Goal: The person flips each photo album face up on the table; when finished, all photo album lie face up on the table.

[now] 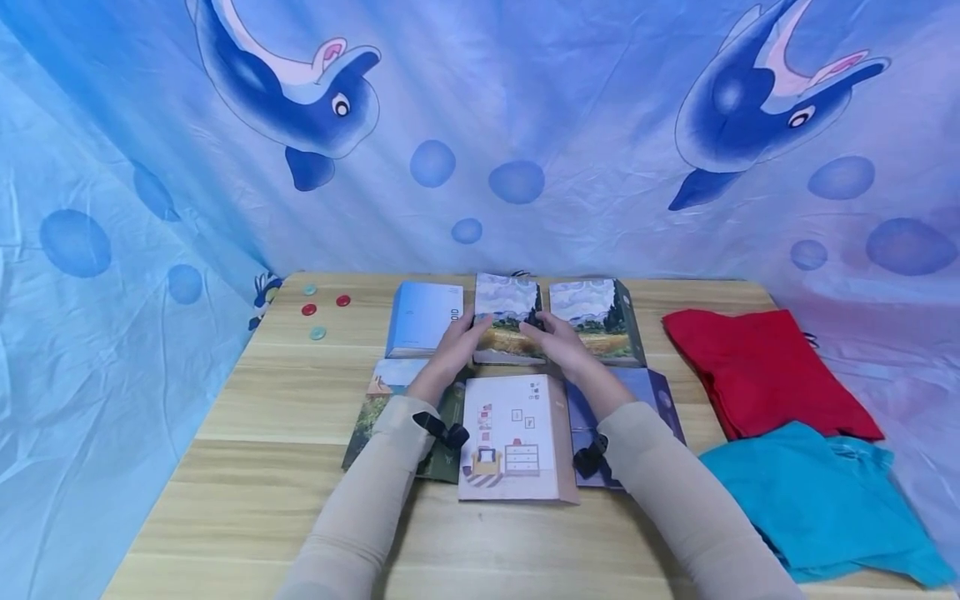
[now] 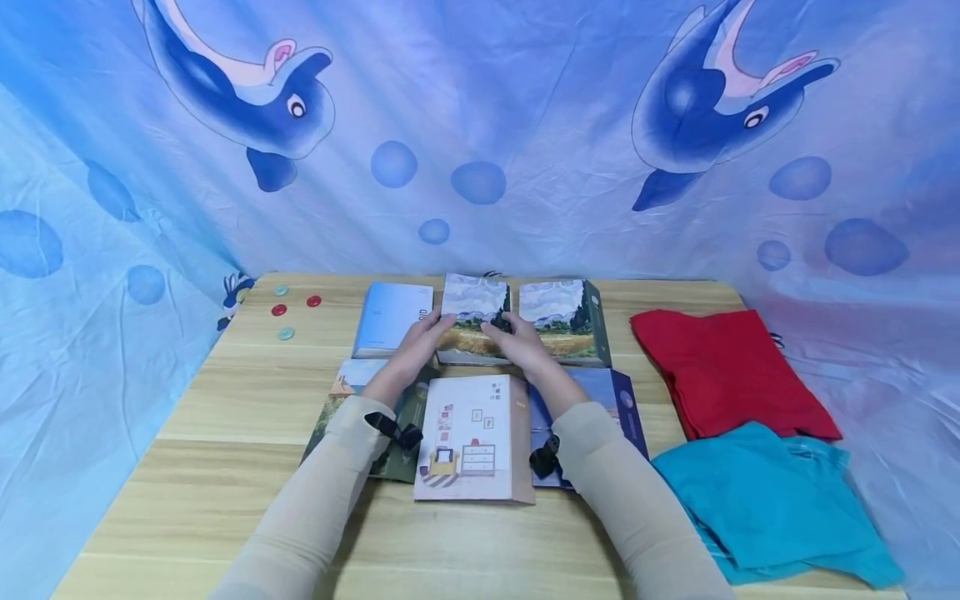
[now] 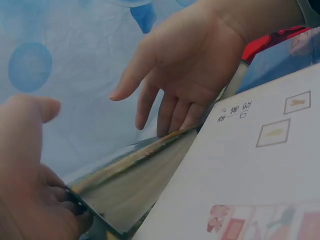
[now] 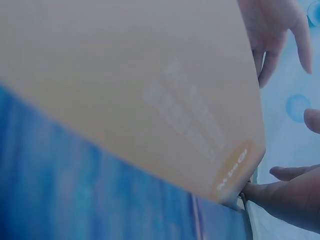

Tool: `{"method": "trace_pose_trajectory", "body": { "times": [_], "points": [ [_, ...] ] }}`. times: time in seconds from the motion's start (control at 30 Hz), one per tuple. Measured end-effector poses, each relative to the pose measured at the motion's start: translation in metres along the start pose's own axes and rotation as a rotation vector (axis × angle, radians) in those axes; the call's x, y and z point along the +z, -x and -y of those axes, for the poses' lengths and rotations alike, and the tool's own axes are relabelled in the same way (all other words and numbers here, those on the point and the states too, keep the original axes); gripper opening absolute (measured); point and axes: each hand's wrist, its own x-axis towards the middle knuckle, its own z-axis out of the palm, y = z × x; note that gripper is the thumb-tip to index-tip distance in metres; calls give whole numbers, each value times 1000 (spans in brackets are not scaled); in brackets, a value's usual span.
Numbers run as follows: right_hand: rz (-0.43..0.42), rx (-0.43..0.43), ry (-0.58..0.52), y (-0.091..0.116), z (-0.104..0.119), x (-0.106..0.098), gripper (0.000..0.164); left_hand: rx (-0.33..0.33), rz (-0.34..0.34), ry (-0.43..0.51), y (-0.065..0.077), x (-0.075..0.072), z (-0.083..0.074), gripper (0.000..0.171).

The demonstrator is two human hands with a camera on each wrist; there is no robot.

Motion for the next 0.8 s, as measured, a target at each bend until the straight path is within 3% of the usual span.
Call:
{"method": "trace_pose_trajectory", "body": {
  "times": [0.17, 0.4, 0.6, 0.8],
  "points": [
    [4, -8, 24, 4, 2, -1, 81, -4, 5, -71, -1, -1, -4, 88],
    [-54, -71, 51, 13, 9, -12, 79, 111, -84, -121, -3, 2, -16, 82],
    [-179, -163, -10, 24, 19, -41, 71, 210, -86, -151, -1, 18, -30, 75],
    [-258, -200, -128, 32, 17, -75, 66, 175, -22, -166, -1, 42, -40, 72]
  ]
}}
